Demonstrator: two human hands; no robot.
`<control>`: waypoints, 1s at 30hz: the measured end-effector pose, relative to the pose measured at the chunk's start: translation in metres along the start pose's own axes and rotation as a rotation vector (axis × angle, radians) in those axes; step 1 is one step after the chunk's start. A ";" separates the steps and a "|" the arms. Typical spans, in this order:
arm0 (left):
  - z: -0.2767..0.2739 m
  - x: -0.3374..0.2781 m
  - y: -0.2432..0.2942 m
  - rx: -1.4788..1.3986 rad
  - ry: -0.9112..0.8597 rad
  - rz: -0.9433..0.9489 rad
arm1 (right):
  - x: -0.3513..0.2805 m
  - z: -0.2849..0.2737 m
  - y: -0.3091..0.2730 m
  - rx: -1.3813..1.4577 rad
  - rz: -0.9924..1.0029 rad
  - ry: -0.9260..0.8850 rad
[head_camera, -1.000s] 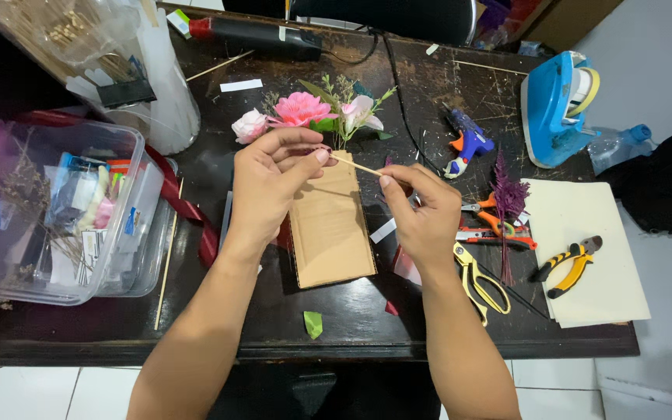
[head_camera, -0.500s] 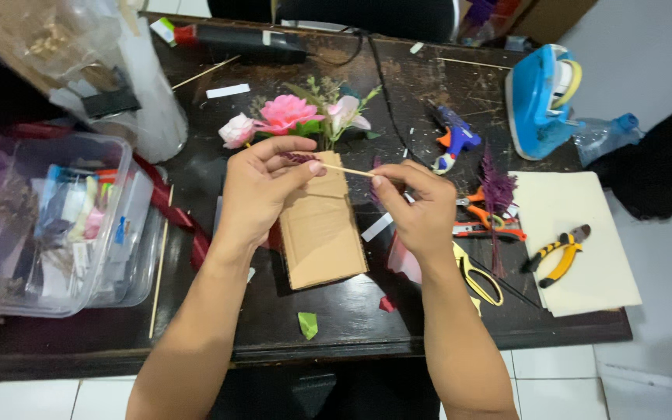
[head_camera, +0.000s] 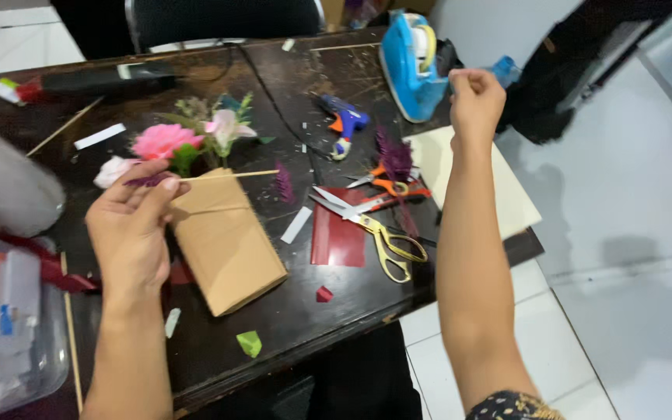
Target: The person trims artificial flower stems using orange shears and inserts them into a cardboard box. They handle ribbon and tape while organizing the floral arrangement at a workstation.
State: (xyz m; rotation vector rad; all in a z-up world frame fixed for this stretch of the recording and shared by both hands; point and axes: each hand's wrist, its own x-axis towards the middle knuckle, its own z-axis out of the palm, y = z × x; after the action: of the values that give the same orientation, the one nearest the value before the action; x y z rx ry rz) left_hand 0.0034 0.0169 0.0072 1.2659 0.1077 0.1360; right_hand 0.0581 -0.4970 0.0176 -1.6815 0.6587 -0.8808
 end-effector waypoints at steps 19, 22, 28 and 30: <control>0.007 -0.005 -0.009 0.118 -0.026 -0.026 | 0.047 0.008 0.031 0.280 0.552 -0.320; 0.005 -0.005 -0.012 0.096 -0.011 -0.026 | 0.050 0.010 0.078 0.364 0.394 -0.258; 0.010 -0.001 -0.016 0.019 0.053 0.063 | 0.044 -0.005 0.136 0.259 -0.012 0.200; 0.014 -0.008 -0.010 -0.032 0.098 0.058 | -0.021 0.014 0.029 0.206 -0.082 -0.035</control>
State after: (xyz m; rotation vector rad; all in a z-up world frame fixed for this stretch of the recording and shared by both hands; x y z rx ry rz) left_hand -0.0017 -0.0006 0.0021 1.2309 0.1530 0.2495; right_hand 0.0575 -0.4805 -0.0168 -1.5437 0.4620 -0.9419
